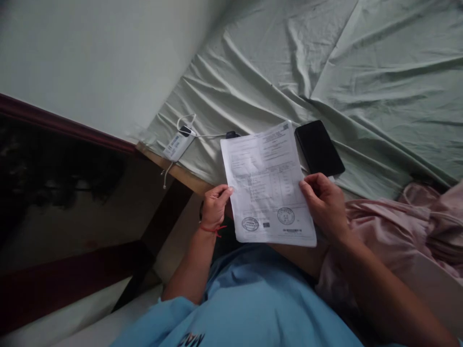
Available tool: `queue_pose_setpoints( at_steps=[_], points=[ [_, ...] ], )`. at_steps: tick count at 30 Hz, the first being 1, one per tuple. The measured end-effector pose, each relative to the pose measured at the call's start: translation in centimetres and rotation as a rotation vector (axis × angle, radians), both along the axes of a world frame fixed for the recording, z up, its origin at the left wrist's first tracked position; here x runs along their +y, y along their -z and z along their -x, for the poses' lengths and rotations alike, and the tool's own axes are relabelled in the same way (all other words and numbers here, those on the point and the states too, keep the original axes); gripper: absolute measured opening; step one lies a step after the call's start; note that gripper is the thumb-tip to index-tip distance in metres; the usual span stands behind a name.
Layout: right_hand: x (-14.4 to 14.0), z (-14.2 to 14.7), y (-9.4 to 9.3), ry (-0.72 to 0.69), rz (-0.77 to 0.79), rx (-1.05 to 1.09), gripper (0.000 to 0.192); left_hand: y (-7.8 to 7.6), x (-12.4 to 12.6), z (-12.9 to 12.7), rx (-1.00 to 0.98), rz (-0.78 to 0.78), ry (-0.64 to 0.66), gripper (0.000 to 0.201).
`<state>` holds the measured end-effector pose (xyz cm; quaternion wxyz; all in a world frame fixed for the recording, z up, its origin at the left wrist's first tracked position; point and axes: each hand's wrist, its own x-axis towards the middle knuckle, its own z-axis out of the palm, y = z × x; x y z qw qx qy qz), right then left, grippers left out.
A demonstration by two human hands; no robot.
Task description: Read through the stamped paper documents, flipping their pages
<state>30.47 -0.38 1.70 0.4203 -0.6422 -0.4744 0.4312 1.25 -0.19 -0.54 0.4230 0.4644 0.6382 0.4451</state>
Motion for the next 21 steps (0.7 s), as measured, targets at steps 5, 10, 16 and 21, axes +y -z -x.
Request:
queue_pose_setpoints(
  at_steps=[5, 10, 16, 21],
  points=[
    [0.1, 0.0, 0.4, 0.013, -0.045, -0.177, 0.021, 0.3, 0.2, 0.3, 0.169, -0.024, 0.069, 0.028],
    [0.1, 0.2, 0.3, -0.027, -0.1, -0.382, 0.024, 0.4, 0.1, 0.5, 0.214, -0.067, 0.028, 0.029],
    [0.2, 0.2, 0.4, -0.124, -0.099, -0.484, 0.024, 1.0, -0.5, 0.6, 0.156, -0.063, -0.057, 0.032],
    [0.1, 0.3, 0.4, -0.146, -0.148, -0.544, 0.02, 1.3, -0.6, 0.5, 0.089, -0.081, -0.122, 0.033]
  ],
)
